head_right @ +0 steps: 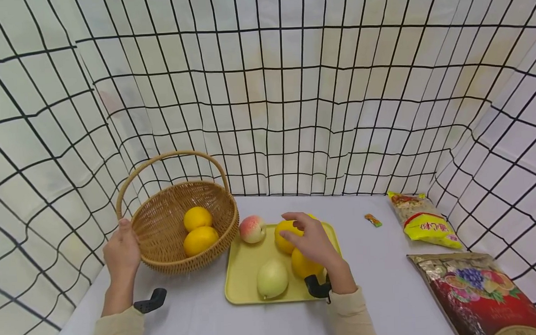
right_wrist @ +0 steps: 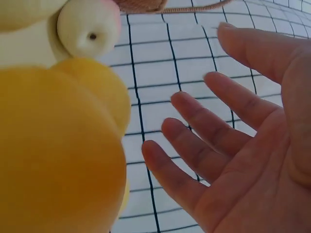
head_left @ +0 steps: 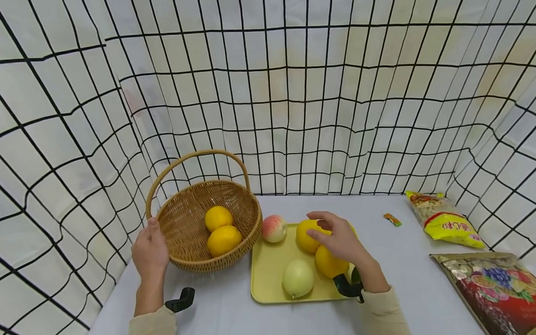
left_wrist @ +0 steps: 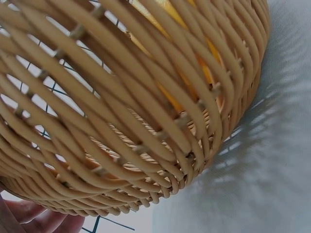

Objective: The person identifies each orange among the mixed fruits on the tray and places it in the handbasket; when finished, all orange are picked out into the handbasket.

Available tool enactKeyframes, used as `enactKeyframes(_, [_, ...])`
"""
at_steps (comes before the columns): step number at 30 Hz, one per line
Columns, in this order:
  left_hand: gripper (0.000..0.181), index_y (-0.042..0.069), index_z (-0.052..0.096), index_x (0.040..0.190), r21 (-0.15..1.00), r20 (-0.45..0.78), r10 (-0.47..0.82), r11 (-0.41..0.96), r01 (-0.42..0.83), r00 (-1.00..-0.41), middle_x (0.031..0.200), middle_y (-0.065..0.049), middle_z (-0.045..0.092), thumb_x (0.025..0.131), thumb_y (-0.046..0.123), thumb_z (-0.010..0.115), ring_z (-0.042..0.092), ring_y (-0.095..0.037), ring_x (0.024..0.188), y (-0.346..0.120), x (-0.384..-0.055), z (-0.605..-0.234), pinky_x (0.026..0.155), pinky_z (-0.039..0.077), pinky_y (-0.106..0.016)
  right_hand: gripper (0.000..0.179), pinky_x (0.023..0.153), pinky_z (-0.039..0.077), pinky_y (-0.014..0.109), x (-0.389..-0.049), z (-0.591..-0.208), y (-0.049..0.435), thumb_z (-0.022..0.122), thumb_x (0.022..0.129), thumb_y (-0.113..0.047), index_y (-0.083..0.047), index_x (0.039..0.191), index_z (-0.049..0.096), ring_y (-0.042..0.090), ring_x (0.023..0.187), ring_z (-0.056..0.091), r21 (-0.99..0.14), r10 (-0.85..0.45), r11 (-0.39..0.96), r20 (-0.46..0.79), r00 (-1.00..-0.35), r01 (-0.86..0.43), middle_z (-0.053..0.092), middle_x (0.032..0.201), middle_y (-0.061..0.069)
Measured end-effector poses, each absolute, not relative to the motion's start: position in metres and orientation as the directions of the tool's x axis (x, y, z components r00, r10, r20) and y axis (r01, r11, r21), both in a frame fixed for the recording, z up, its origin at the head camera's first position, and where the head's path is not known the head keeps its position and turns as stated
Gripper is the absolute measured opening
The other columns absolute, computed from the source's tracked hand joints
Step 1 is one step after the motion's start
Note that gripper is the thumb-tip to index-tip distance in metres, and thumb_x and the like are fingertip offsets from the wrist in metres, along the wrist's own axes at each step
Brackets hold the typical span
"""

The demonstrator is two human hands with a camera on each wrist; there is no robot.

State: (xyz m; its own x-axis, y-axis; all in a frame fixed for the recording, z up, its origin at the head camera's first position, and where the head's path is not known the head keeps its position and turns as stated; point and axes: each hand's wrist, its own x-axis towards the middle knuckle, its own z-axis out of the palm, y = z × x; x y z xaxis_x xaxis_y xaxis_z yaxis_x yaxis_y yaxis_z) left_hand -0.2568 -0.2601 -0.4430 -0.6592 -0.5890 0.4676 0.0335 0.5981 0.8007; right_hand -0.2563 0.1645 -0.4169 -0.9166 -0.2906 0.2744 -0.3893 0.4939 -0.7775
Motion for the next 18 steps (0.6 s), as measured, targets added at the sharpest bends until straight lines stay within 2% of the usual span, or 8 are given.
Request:
enactKeyframes(6, [0.07,0.007,0.038,0.059,0.805,0.465,-0.591,0.592,0.037,-0.659,0.061,-0.011,0.037,0.101,0.061,0.025,0.029,-0.026,0.051,-0.26,-0.258,-0.442,0.052,0.022,-0.039,0.046,0.099,0.044,0.05,-0.262,-0.424,0.186,0.071,0.091,-0.034,-0.011,0.128,0.06,0.036,0.119,0.057,-0.76,-0.313,0.56,0.176,-0.933,-0.331,0.06,0.131,0.009])
enactKeyframes(14, [0.072,0.006,0.04,0.059,0.799,0.472,-0.585,0.6,0.039,-0.659,0.061,-0.012,0.04,0.101,0.062,0.024,0.03,-0.026,0.049,-0.26,-0.259,-0.44,0.05,0.022,-0.038,0.042,0.097,0.046,0.047,-0.264,-0.429,0.211,0.075,0.087,-0.032,-0.01,0.121,0.064,0.031,0.112,0.058,-0.788,-0.359,0.544,0.095,-0.929,-0.29,0.063,0.123,0.008])
enactKeyframes(18, [0.071,0.007,0.039,0.059,0.802,0.465,-0.589,0.597,0.032,-0.661,0.06,-0.011,0.038,0.101,0.062,0.024,0.029,-0.026,0.049,-0.26,-0.258,-0.442,0.05,0.022,-0.038,0.04,0.089,0.051,0.044,-0.264,-0.435,0.221,0.074,0.088,-0.032,-0.011,0.12,0.065,0.031,0.112,0.058,-0.79,-0.363,0.553,0.056,-0.93,-0.263,0.064,0.122,0.007])
